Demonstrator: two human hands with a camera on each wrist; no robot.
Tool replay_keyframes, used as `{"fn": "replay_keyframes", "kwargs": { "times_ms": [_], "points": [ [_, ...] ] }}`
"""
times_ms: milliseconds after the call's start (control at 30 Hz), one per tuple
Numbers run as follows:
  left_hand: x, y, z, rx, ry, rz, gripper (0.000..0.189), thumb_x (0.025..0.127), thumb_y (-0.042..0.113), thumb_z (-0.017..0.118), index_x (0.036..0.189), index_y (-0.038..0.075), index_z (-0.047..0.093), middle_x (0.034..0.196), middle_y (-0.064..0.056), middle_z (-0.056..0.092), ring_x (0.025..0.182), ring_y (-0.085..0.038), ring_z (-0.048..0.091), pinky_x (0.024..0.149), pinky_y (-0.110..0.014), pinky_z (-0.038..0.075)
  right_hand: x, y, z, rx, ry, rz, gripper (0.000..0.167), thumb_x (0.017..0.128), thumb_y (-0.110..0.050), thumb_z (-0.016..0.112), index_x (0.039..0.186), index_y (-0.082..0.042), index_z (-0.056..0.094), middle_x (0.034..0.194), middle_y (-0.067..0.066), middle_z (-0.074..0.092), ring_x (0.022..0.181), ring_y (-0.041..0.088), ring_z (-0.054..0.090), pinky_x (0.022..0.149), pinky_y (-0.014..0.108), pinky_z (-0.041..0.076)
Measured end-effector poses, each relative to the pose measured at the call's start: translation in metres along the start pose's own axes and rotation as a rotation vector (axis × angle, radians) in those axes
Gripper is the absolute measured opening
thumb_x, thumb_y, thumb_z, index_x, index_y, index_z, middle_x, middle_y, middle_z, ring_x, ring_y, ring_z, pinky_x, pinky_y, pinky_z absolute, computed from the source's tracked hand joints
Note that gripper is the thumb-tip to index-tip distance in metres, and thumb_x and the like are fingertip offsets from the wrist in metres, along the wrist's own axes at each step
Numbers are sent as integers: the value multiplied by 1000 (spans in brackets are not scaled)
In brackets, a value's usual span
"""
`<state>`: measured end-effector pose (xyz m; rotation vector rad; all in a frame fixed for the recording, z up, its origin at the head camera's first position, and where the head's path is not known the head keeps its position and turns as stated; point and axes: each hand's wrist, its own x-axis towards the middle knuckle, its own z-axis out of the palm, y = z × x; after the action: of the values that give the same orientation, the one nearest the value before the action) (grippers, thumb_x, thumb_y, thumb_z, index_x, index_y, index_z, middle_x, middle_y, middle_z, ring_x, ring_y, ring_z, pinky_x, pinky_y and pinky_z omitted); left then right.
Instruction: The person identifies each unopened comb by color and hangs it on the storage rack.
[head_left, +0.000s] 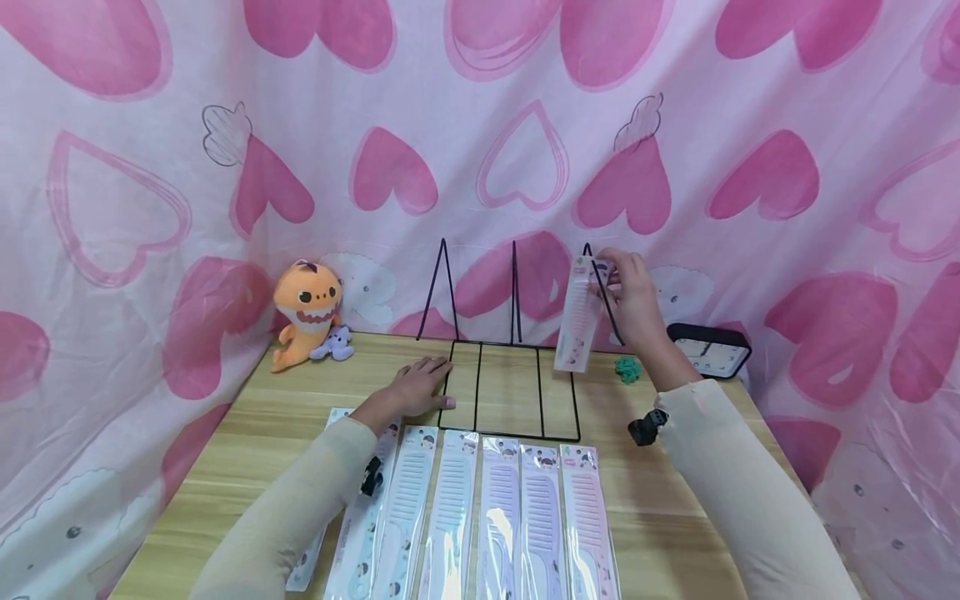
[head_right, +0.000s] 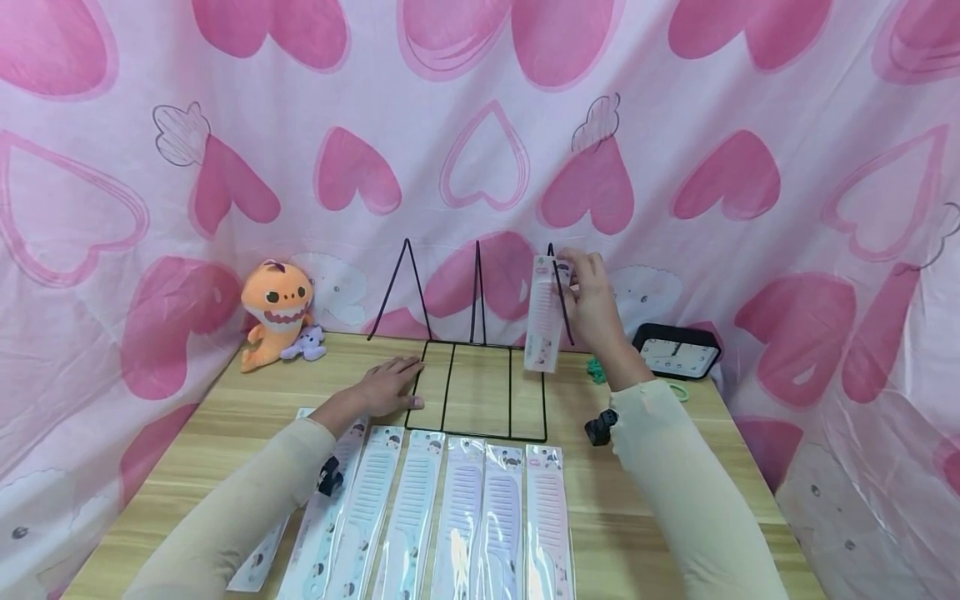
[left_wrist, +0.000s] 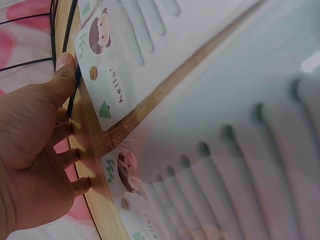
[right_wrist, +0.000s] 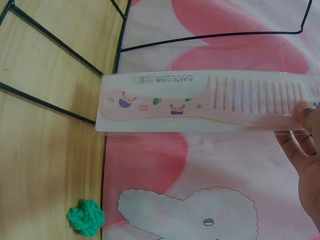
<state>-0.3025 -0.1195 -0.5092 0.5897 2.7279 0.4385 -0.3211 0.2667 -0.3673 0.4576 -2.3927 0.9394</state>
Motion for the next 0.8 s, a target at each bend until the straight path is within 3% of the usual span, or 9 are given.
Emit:
{"fn": "replay_keyframes", "kwargs": {
  "times_ms": [300,633,800],
  "points": [
    [4,-6,5,-6,13,9,84,110,54,64,175,11,31,186,-14,21,172,-44,15,138,-71,17,1,0,1,25,23,7,50,105,5,69,151,-7,51,130,27,52,118,42,66,100,59,64],
    [2,0,2,38,8,-5,82,112,49,63,176,11,28,187,-13,18,174,-42,13,140,-67,16,-16,10,-13,57,49,-24,55,100,11,72,151,-4,57,132,26,58,115,41,69,97,62,64],
    [3,0,3,52,4,2,82,112,50,62,176,11,29,187,-13,19,173,-43,14,139,-67,19,-40,21,-19,10,32,-34,44,99,6,76,141,2,66,124,25,62,111,41,70,91,43,68]
  ]
}}
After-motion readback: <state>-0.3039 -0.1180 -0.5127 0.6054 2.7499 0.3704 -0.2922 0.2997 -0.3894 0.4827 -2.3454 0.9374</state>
